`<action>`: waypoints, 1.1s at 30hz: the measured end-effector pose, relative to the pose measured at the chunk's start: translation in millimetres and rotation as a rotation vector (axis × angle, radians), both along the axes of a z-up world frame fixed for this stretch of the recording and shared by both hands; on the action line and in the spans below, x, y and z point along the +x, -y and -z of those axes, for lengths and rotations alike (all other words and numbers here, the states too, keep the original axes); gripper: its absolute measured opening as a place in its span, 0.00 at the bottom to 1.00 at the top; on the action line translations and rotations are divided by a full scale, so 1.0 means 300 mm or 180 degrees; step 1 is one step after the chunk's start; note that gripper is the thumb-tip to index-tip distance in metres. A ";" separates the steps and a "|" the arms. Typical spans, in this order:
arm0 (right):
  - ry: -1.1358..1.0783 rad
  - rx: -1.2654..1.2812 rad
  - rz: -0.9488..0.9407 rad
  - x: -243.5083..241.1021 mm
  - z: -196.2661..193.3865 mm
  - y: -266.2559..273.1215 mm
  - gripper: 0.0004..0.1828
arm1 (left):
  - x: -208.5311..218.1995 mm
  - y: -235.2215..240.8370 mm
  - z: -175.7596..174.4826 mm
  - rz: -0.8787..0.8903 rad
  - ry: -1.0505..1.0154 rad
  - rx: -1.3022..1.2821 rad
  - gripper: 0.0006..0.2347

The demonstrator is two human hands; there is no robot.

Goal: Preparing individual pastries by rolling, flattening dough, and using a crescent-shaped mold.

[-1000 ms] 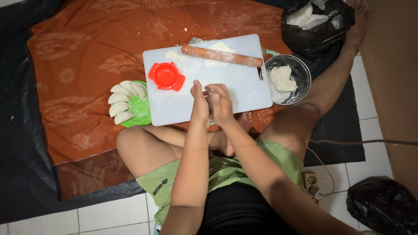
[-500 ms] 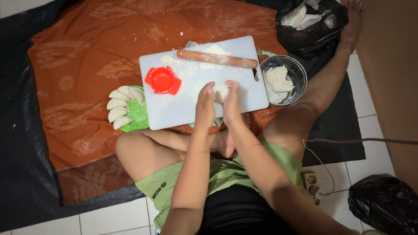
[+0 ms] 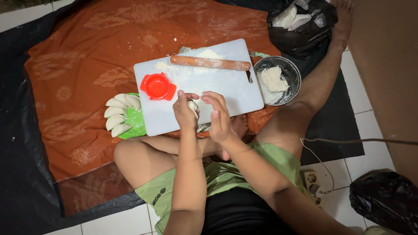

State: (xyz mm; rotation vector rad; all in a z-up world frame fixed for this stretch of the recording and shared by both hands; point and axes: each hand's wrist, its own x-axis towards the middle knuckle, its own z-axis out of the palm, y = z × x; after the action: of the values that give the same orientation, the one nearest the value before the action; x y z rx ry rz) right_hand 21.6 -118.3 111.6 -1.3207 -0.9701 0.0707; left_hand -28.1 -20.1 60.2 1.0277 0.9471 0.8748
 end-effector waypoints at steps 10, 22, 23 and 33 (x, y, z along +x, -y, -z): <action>0.0265 -0.0552 0.0130 0.134 0.201 -0.036 0.30 | 0.004 0.089 -0.263 0.1345 -0.0773 -0.0537 0.34; -0.2727 -0.0905 0.0753 0.130 0.198 -0.066 0.29 | 0.031 0.137 -0.308 0.1433 -0.0965 0.0717 0.25; -0.2596 -0.0587 0.0301 0.093 0.167 -0.074 0.33 | 0.045 0.120 -0.268 0.1352 -0.1062 0.0818 0.24; -0.1111 -0.0320 -0.0002 0.059 0.000 0.022 0.26 | 0.047 -0.005 -0.096 -0.0341 -0.0422 0.0481 0.03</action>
State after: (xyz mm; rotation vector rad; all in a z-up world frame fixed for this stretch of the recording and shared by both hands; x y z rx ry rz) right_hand 39.4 -124.9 111.7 -1.3449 -0.6763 0.3433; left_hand -14.1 -18.5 89.1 1.1843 1.0676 0.9883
